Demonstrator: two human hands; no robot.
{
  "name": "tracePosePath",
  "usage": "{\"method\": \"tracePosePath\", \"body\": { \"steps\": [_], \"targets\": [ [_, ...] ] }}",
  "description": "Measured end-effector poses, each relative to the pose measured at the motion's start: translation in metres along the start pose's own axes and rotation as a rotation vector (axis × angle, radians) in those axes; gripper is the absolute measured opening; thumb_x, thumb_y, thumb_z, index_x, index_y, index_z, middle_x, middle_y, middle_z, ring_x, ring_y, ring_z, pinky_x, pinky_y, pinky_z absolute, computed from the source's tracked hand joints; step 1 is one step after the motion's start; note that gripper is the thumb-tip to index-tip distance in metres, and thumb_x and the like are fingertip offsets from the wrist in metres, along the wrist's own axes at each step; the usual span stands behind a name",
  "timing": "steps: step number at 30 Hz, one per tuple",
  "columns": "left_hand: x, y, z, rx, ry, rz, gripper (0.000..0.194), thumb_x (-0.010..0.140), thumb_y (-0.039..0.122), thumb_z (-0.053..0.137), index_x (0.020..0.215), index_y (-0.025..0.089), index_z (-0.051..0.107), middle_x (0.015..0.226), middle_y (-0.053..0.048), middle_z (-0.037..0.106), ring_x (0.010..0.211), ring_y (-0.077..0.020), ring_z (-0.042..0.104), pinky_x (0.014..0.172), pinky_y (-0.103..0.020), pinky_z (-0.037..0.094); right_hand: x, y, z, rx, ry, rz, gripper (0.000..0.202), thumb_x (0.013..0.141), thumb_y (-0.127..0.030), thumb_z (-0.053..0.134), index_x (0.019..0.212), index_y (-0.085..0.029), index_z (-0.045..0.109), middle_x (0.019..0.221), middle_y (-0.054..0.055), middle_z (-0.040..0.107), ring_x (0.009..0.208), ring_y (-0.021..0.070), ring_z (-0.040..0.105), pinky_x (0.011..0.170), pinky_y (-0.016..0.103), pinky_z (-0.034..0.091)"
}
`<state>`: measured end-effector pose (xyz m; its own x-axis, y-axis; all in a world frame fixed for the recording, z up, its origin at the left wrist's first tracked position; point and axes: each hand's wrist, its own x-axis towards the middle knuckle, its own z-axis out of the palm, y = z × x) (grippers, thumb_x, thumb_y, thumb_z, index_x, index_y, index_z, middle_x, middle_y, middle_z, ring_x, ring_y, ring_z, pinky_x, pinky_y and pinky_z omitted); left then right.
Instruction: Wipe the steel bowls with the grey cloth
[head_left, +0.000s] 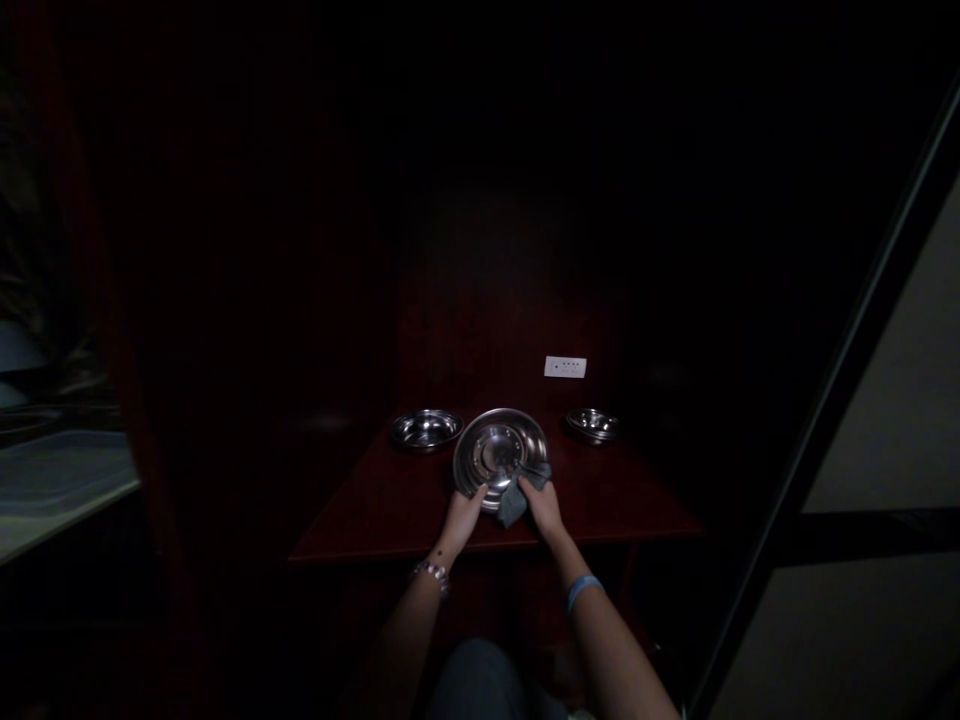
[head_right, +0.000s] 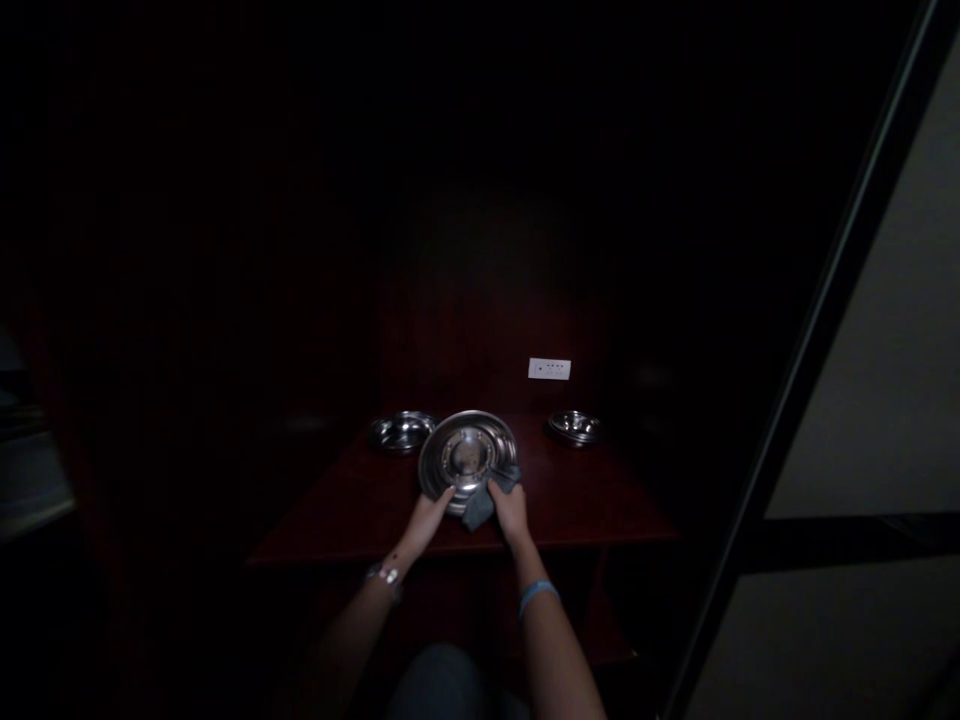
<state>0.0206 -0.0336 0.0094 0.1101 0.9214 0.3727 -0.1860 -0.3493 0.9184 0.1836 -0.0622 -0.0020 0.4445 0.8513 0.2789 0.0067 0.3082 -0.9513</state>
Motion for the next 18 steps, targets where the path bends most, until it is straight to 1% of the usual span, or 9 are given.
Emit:
{"method": "tracePosePath", "body": {
  "steps": [3, 6, 10, 15, 18],
  "targets": [
    [0.0015, -0.0023, -0.0007, 0.024, 0.012, -0.010, 0.040, 0.073, 0.026, 0.065, 0.111, 0.012, 0.065, 0.123, -0.012, 0.066, 0.120, -0.0261, 0.057, 0.112, -0.043, 0.033, -0.0008, -0.0011, 0.0002, 0.017, -0.016, -0.010, 0.041, 0.068, -0.046, 0.070, 0.097, -0.016, 0.072, 0.102, 0.008, 0.074, 0.099, 0.0263, 0.068, 0.091, 0.037, 0.051],
    [0.0031, -0.0047, -0.0010, 0.037, 0.020, -0.011, 0.039, 0.073, 0.026, 0.065, 0.110, 0.013, 0.065, 0.124, -0.012, 0.065, 0.121, -0.0257, 0.057, 0.111, -0.042, 0.034, -0.0017, -0.0030, 0.0001, 0.005, -0.006, -0.004, 0.040, 0.068, -0.045, 0.070, 0.096, -0.016, 0.073, 0.101, 0.007, 0.075, 0.098, 0.0256, 0.069, 0.090, 0.036, 0.052],
    [0.0031, -0.0054, -0.0003, 0.043, 0.006, 0.026, 0.040, 0.076, 0.027, 0.062, 0.112, 0.011, 0.063, 0.126, -0.014, 0.064, 0.120, -0.0260, 0.057, 0.111, -0.042, 0.034, -0.0020, -0.0043, -0.0007, -0.041, 0.011, 0.010, 0.040, 0.069, -0.045, 0.069, 0.096, -0.016, 0.073, 0.099, 0.007, 0.075, 0.098, 0.0257, 0.068, 0.090, 0.035, 0.052],
    [0.0032, -0.0066, -0.0008, 0.048, -0.002, 0.022, 0.042, 0.076, 0.026, 0.061, 0.115, 0.011, 0.061, 0.126, -0.015, 0.064, 0.121, -0.0262, 0.057, 0.111, -0.042, 0.034, -0.0011, -0.0027, -0.0007, -0.010, -0.014, 0.004, 0.042, 0.069, -0.046, 0.069, 0.099, -0.016, 0.073, 0.103, 0.008, 0.074, 0.100, 0.0260, 0.068, 0.089, 0.036, 0.052],
    [0.0043, -0.0090, -0.0020, 0.062, -0.004, 0.016, 0.041, 0.077, 0.026, 0.061, 0.114, 0.009, 0.062, 0.127, -0.017, 0.063, 0.122, -0.0272, 0.056, 0.110, -0.041, 0.035, -0.0001, -0.0003, -0.0003, -0.015, -0.003, 0.003, 0.043, 0.068, -0.046, 0.069, 0.098, -0.016, 0.073, 0.103, 0.008, 0.074, 0.099, 0.0258, 0.068, 0.090, 0.036, 0.051]
  ]
}}
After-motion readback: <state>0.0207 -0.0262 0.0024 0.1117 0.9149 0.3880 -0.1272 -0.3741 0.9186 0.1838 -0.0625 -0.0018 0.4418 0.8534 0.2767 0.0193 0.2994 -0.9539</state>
